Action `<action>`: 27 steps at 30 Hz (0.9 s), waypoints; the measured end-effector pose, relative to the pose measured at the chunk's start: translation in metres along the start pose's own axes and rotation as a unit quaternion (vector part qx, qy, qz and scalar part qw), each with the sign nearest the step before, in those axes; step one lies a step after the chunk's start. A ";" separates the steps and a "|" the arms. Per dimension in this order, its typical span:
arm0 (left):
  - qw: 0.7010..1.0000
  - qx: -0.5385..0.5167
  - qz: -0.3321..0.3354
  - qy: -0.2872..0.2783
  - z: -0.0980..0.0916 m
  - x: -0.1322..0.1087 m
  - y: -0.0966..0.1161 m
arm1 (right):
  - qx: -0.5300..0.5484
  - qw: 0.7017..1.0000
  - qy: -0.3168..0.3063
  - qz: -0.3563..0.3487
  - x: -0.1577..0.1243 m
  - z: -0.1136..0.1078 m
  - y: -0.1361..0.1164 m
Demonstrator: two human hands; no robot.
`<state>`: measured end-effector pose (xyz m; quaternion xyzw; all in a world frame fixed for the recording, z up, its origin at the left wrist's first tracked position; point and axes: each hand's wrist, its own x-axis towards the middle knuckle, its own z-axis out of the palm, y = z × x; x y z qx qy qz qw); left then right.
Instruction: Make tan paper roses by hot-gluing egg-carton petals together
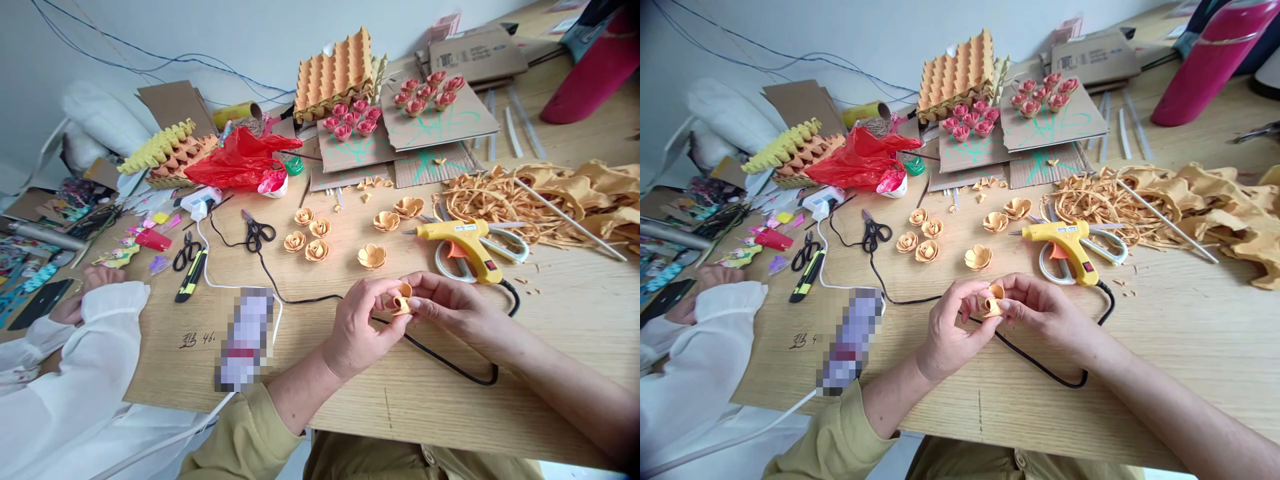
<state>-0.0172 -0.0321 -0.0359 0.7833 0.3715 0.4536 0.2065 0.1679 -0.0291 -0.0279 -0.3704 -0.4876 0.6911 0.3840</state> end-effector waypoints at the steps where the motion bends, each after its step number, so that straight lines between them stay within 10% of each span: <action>1: 1.000 0.000 -0.002 0.000 0.000 0.000 0.000 | -0.002 1.000 -0.002 0.000 0.000 0.000 0.000; 20: 0.997 -0.011 0.078 0.003 -0.008 0.002 0.001 | 0.019 1.000 0.011 0.003 0.004 -0.001 0.004; 27: 0.971 -0.183 -0.105 0.116 -0.024 0.017 -0.008 | 0.005 1.000 0.015 0.007 0.004 -0.004 0.007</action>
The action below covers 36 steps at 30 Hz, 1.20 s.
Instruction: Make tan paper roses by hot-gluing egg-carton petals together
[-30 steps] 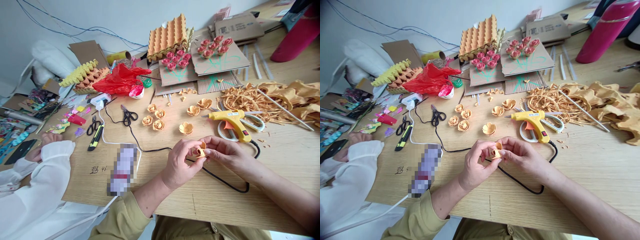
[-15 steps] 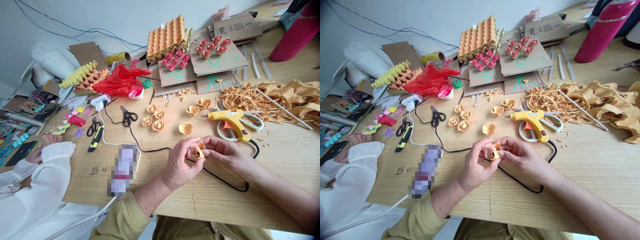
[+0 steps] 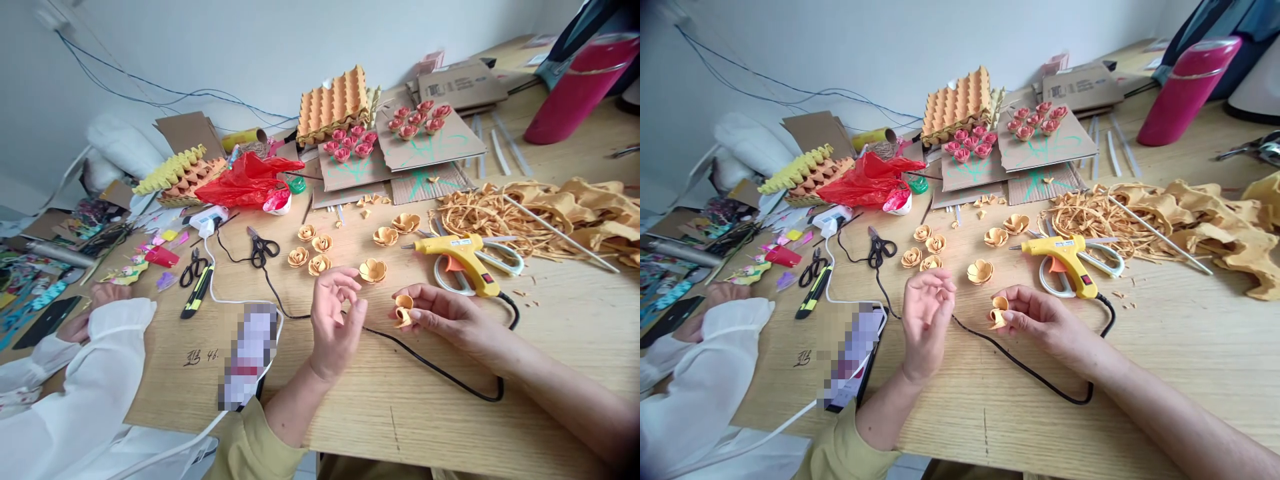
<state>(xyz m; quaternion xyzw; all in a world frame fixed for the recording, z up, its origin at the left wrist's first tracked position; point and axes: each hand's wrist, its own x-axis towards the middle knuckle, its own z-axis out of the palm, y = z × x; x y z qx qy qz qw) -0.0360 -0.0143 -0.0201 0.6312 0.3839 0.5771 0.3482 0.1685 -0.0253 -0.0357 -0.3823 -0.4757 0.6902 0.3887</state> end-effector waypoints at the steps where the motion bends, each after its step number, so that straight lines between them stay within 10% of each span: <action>1: 0.998 -0.043 -0.042 0.010 -0.002 0.004 -0.001 | -0.002 1.000 -0.001 0.000 0.000 0.000 -0.001; 7: 0.978 -0.141 -0.147 0.041 -0.007 0.015 -0.010 | 0.003 1.000 -0.012 0.017 -0.001 0.000 -0.006; 21: 0.980 -0.049 -0.168 -0.097 0.002 0.003 -0.010 | 0.048 0.998 -0.029 0.020 -0.007 -0.007 -0.002; 36: 0.971 -0.049 -0.226 -0.053 0.002 0.002 -0.027 | 0.170 0.984 0.025 -0.043 -0.020 -0.019 -0.020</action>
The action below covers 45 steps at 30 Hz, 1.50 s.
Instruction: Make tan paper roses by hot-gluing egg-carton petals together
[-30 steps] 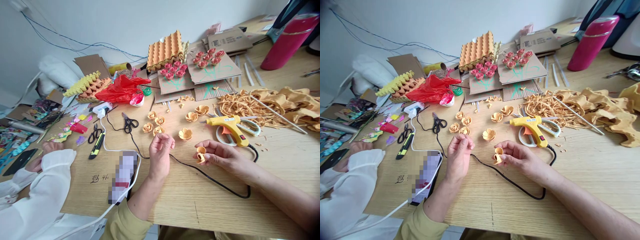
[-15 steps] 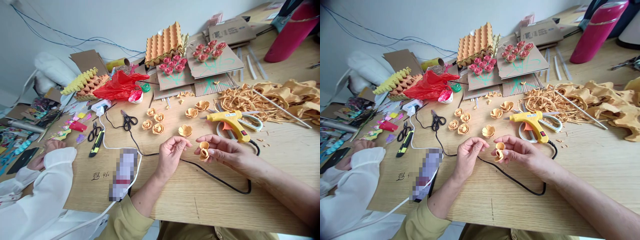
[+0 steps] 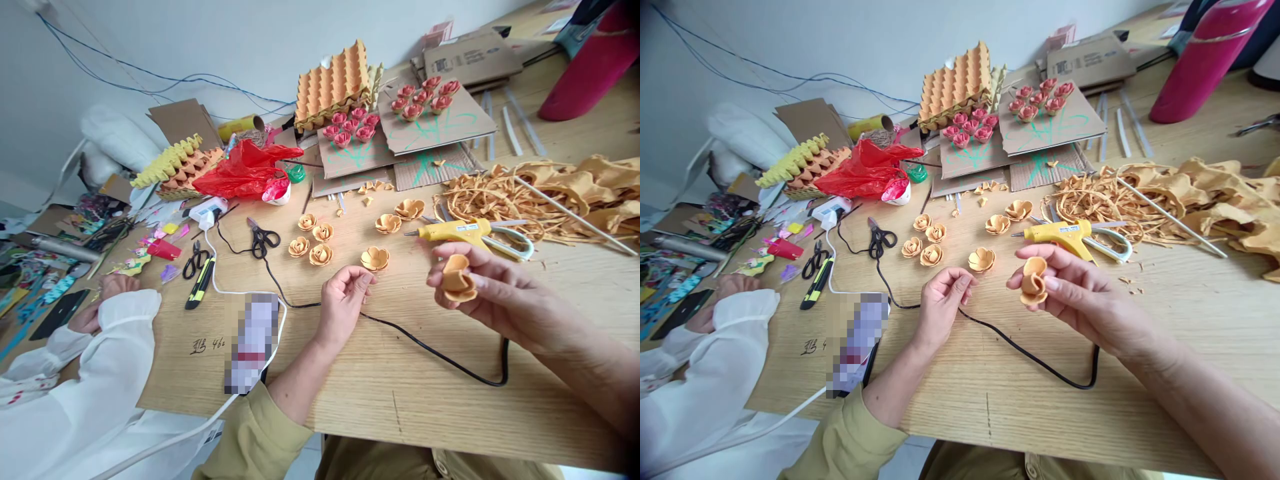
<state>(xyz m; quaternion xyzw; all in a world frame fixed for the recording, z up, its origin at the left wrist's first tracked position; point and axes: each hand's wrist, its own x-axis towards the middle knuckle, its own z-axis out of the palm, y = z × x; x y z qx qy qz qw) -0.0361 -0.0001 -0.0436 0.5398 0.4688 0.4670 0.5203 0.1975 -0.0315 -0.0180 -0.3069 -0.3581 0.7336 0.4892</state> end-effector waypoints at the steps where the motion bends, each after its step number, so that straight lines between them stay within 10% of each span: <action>1: 1.000 -0.001 -0.004 -0.001 0.000 0.000 -0.001 | 0.003 1.000 0.013 -0.019 -0.001 0.001 -0.004; 13: 0.996 0.078 -0.027 -0.017 0.002 -0.002 -0.005 | 0.048 0.975 0.190 -0.102 -0.007 0.008 -0.041; 31: 0.956 0.247 0.152 0.041 -0.004 -0.001 0.001 | -0.005 1.000 -0.007 0.004 -0.001 -0.001 -0.005; 45: 0.910 0.230 0.320 -0.130 0.007 -0.019 0.017 | -0.067 0.985 -0.146 0.061 0.009 0.004 0.018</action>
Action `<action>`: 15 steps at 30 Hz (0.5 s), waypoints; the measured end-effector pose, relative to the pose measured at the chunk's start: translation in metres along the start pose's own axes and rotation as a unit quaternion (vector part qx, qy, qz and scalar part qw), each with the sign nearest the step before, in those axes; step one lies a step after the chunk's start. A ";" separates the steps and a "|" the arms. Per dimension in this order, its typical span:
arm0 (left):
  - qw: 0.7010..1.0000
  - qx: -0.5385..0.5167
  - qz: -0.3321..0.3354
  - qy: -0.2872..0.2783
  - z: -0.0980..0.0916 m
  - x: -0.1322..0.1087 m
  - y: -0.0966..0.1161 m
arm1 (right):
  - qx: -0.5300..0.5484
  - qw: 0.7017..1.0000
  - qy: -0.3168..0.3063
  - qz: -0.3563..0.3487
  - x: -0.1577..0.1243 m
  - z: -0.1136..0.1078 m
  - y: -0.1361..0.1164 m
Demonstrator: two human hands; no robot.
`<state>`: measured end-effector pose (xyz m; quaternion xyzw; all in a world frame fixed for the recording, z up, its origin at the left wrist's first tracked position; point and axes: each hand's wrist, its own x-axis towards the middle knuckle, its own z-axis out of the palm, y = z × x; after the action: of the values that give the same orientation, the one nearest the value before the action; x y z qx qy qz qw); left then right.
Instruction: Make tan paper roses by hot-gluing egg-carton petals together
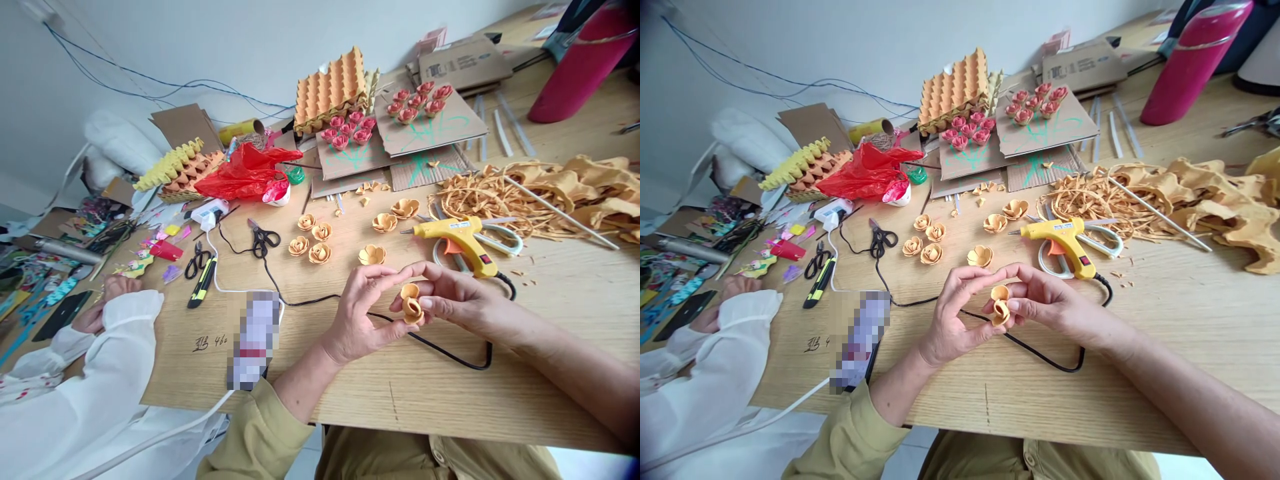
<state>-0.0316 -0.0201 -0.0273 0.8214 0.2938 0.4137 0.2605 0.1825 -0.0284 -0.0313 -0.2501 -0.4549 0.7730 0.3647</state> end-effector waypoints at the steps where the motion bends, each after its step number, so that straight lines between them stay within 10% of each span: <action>1: 1.000 -0.003 -0.003 -0.001 0.000 0.000 0.001 | 0.004 1.000 -0.003 0.002 0.000 0.001 0.000; 10: 1.000 -0.001 0.004 0.020 0.001 0.002 0.002 | -0.019 1.000 -0.020 -0.007 0.001 0.004 -0.004; 15: 0.999 -0.001 0.008 0.037 0.000 0.003 0.004 | -0.114 0.985 0.088 -0.097 0.000 0.008 -0.006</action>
<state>-0.0289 -0.0206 -0.0234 0.8074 0.2965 0.4463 0.2468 0.1785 -0.0305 -0.0226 -0.3122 -0.5281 0.6520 0.4456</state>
